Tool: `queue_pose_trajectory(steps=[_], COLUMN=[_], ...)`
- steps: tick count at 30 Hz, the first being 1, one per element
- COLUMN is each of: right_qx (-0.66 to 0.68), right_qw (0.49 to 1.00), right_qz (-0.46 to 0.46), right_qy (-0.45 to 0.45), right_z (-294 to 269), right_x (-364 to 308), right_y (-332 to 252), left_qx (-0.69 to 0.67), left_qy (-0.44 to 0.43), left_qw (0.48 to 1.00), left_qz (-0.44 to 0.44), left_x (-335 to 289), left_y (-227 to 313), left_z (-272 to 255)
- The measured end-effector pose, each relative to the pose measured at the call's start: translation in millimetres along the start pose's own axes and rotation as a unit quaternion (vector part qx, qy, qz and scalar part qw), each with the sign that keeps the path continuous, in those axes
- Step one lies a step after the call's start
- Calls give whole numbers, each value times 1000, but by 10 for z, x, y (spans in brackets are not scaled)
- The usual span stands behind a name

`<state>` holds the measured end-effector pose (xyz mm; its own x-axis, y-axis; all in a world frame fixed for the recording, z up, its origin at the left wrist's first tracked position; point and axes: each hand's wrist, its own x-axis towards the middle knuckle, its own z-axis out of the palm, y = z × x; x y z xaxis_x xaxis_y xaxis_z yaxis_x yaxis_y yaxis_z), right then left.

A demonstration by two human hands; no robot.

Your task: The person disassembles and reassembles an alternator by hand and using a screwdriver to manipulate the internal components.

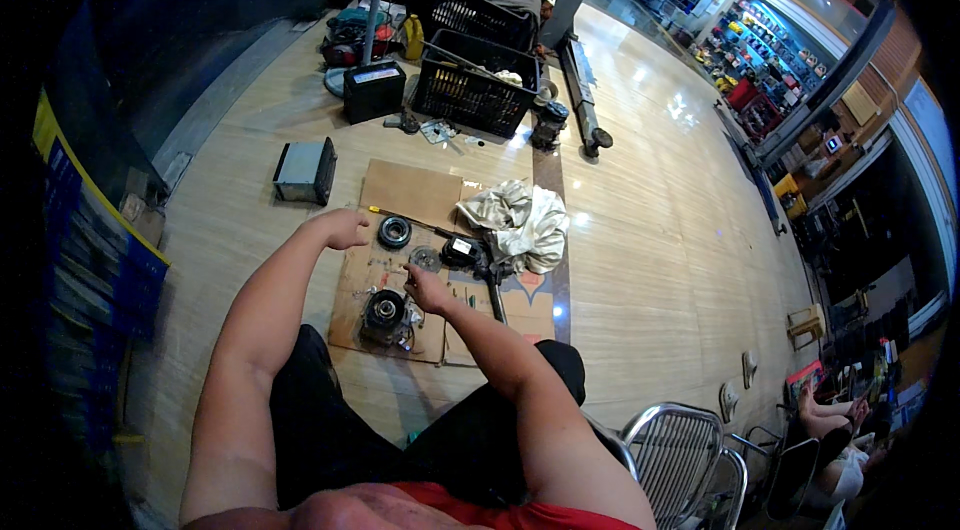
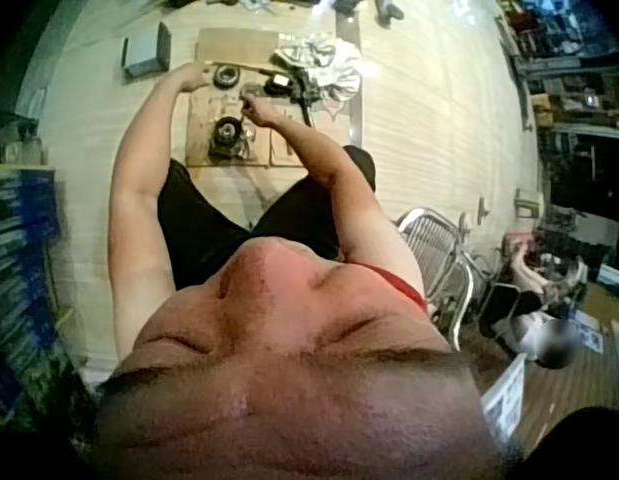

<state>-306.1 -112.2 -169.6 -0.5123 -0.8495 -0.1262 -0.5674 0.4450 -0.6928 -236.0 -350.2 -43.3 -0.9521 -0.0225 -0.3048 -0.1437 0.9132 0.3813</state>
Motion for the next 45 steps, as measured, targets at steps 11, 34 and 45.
queue_pose_trajectory(steps=[11,34,45], right_qx=[-21,-18,-39], right_qw=[999,997,997], right_qz=[-24,-56,-46], right_qy=[10,-44,-41], right_z=[30,47,-11], right_x=[28,11,-47], right_y=[111,-33,-213], left_qx=[-10,9,3], left_qy=[-11,11,-11], left_qw=[1000,1000,1000], left_qz=[4,4,-5], left_x=[7,173,102], left_y=[71,-144,-87], left_z=[-49,140,66])
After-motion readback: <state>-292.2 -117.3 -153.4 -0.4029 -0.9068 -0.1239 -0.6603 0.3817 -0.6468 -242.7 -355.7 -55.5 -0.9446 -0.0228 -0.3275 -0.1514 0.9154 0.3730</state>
